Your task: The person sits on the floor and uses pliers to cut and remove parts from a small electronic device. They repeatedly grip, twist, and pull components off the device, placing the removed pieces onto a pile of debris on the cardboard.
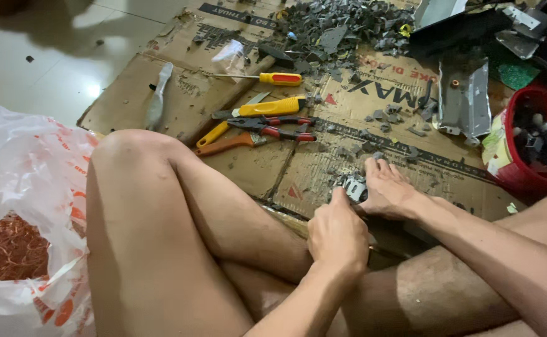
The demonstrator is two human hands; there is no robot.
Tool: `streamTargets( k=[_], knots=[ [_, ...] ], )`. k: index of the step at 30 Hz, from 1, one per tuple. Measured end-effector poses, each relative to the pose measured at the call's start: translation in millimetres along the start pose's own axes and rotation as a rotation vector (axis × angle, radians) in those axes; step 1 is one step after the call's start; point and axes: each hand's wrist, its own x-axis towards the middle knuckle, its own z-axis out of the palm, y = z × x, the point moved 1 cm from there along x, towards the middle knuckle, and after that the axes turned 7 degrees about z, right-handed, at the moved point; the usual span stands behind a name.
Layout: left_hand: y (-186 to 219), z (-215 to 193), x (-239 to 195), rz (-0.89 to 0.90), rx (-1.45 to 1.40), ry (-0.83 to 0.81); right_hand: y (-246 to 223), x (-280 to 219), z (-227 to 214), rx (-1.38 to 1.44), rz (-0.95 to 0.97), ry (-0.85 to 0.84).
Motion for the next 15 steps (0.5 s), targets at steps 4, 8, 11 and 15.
streamTargets(
  k=[4,8,11,15],
  knots=[
    [-9.5,-14.9,19.3,0.042,-0.078,0.061,-4.7,-11.4,-12.5,0.045,-0.085,-0.014],
    [-17.6,-25.3,76.6,0.159,0.288,-0.056,-12.5,-26.2,-28.4,0.074,-0.072,-0.019],
    [-15.2,-11.6,83.5,0.147,0.377,-0.038,4.0,-2.4,1.4,0.054,-0.097,0.017],
    [-30.0,26.0,39.9,0.424,0.565,0.254,56.2,80.9,87.5,-0.033,-0.207,0.109]
  ],
)
